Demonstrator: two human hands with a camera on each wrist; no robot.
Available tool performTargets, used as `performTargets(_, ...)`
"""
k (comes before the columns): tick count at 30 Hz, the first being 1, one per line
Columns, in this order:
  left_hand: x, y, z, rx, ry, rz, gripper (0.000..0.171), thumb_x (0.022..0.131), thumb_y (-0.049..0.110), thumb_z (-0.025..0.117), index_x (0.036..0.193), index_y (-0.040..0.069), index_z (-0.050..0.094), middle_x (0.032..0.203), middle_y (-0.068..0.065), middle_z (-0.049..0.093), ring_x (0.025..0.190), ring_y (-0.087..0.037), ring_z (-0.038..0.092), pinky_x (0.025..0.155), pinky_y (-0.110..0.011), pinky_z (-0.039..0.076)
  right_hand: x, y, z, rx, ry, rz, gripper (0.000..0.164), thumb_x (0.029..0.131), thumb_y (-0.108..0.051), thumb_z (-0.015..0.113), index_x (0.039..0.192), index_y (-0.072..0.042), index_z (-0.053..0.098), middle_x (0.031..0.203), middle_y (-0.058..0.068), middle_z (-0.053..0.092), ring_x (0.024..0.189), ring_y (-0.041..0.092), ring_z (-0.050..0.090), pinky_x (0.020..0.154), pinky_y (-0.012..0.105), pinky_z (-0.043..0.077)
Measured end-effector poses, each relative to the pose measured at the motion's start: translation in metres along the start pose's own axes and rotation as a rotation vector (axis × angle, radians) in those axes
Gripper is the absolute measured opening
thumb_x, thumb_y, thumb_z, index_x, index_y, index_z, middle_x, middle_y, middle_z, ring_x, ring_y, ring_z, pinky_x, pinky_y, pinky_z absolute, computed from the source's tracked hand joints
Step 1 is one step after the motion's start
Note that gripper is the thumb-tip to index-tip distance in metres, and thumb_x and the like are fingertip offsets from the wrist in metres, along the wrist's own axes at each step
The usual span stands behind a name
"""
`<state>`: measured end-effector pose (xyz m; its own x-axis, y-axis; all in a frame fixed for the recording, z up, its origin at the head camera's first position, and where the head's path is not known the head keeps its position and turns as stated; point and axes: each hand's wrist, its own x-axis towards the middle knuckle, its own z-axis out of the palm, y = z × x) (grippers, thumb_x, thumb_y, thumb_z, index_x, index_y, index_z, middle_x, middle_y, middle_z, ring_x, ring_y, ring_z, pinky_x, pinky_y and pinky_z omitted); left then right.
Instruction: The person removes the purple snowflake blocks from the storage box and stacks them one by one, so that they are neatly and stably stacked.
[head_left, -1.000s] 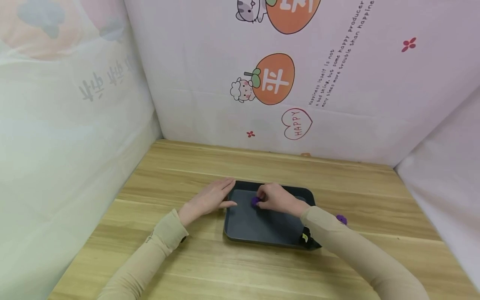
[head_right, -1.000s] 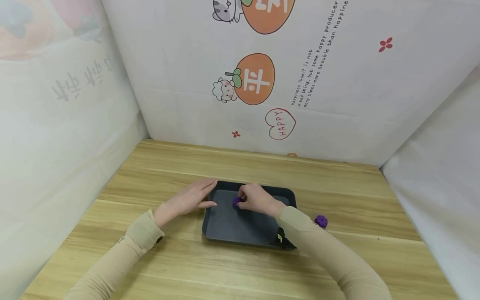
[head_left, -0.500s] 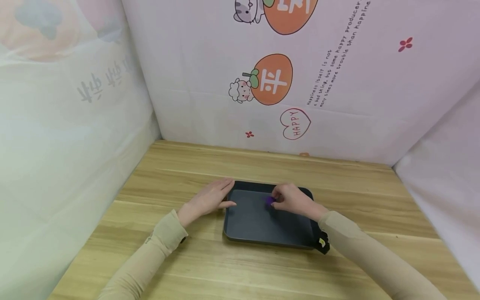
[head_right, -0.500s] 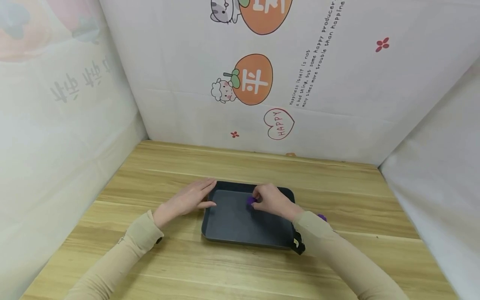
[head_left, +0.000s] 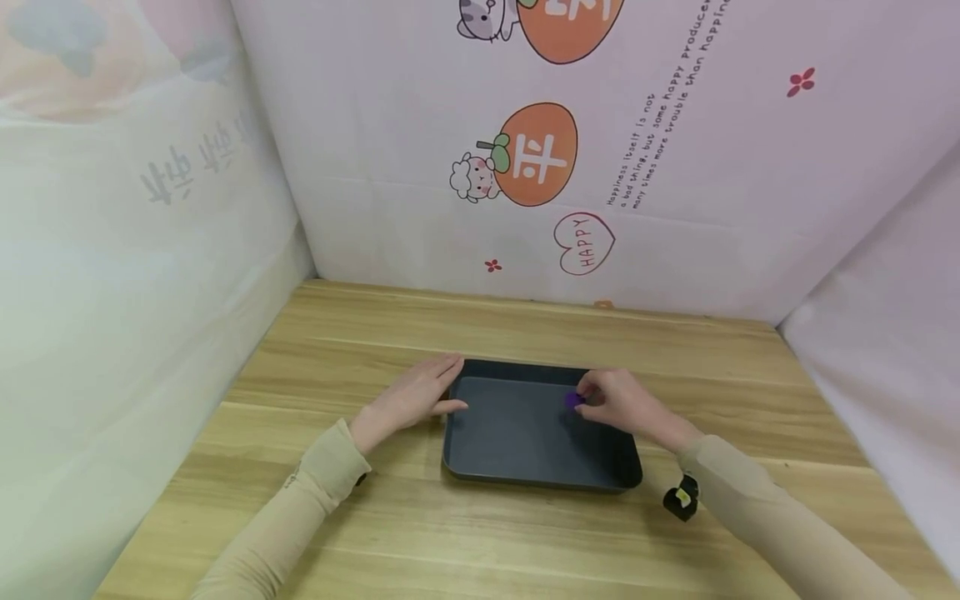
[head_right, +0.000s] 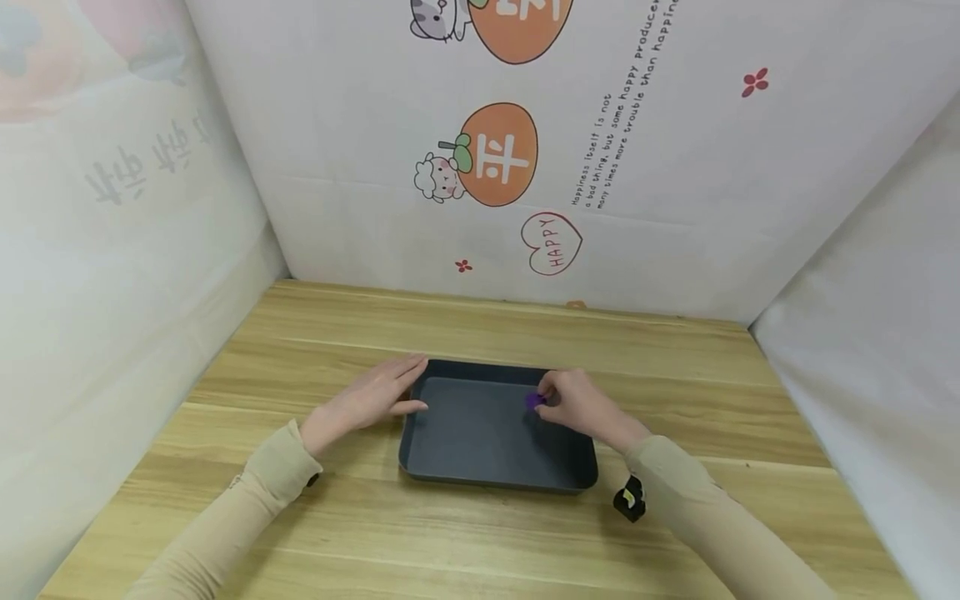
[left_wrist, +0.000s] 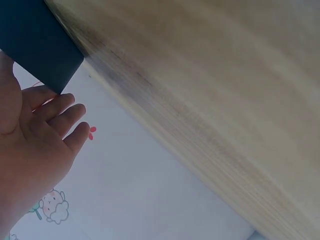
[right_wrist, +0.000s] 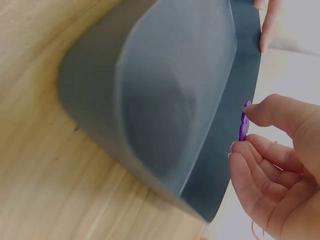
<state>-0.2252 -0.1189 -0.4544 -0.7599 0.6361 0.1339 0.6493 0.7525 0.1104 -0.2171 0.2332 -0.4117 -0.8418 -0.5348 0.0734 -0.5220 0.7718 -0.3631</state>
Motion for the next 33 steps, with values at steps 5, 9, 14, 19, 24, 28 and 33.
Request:
performTargets(5,0.0,0.0,0.0,0.001,0.011,0.007,0.076,0.097,0.049,0.056,0.151,-0.002,0.038,0.156,-0.02,0.04,0.144,-0.034,0.042,0.119,-0.048,0.038,-0.009,0.005,-0.003,-0.019,0.033,-0.005,0.018,0.081,-0.009,0.079,0.093,0.001,0.071,0.086,0.011,0.073,0.072,0.014,0.067,0.062,0.024,0.058)
performTargets(9,0.0,-0.001,0.002,0.005,0.02,0.012,0.076,0.097,0.05,0.056,0.151,-0.001,0.038,0.156,-0.02,0.04,0.144,-0.033,0.042,0.119,-0.048,0.038,-0.018,0.01,-0.008,0.002,0.05,0.026,0.017,0.082,-0.009,0.078,0.094,0.001,0.071,0.085,0.009,0.072,0.071,0.01,0.063,0.06,0.021,0.053)
performTargets(14,0.001,-0.001,0.002,0.003,0.02,0.016,0.076,0.097,0.05,0.056,0.15,-0.002,0.038,0.156,-0.02,0.04,0.143,-0.034,0.042,0.119,-0.048,0.038,-0.03,0.018,-0.013,0.016,0.071,0.059,0.016,0.082,-0.008,0.077,0.093,0.0,0.071,0.085,0.009,0.072,0.068,0.008,0.061,0.056,0.018,0.05)
performTargets(19,0.0,0.0,-0.001,-0.013,0.028,0.016,0.076,0.097,0.047,0.059,0.149,-0.004,0.039,0.155,-0.022,0.041,0.142,-0.036,0.044,0.118,-0.049,0.039,-0.043,0.027,-0.021,0.035,0.079,0.097,0.015,0.082,-0.006,0.076,0.094,0.002,0.071,0.085,0.01,0.073,0.065,0.007,0.062,0.053,0.018,0.05)
performTargets(24,-0.002,0.0,-0.001,-0.02,0.05,0.025,0.074,0.096,0.044,0.062,0.147,-0.006,0.041,0.153,-0.024,0.043,0.14,-0.037,0.045,0.115,-0.05,0.042,-0.056,0.035,-0.028,0.007,0.091,0.138,0.016,0.083,-0.007,0.076,0.096,0.001,0.072,0.087,0.012,0.074,0.068,0.011,0.064,0.055,0.019,0.051)
performTargets(28,-0.002,-0.002,0.0,-0.018,0.051,0.028,0.075,0.096,0.045,0.061,0.148,-0.005,0.041,0.153,-0.023,0.042,0.141,-0.037,0.045,0.116,-0.049,0.041,-0.066,0.043,-0.031,0.01,0.095,0.189,0.017,0.083,-0.009,0.076,0.096,0.001,0.072,0.09,0.015,0.074,0.071,0.015,0.067,0.057,0.02,0.053)
performTargets(33,0.001,-0.002,0.002,0.006,0.071,0.045,0.074,0.096,0.046,0.061,0.147,-0.004,0.042,0.152,-0.022,0.044,0.14,-0.035,0.047,0.115,-0.048,0.042,-0.082,0.055,-0.032,0.009,0.076,0.263,0.018,0.085,-0.012,0.075,0.098,0.0,0.071,0.093,0.014,0.075,0.073,0.015,0.066,0.058,0.02,0.052)
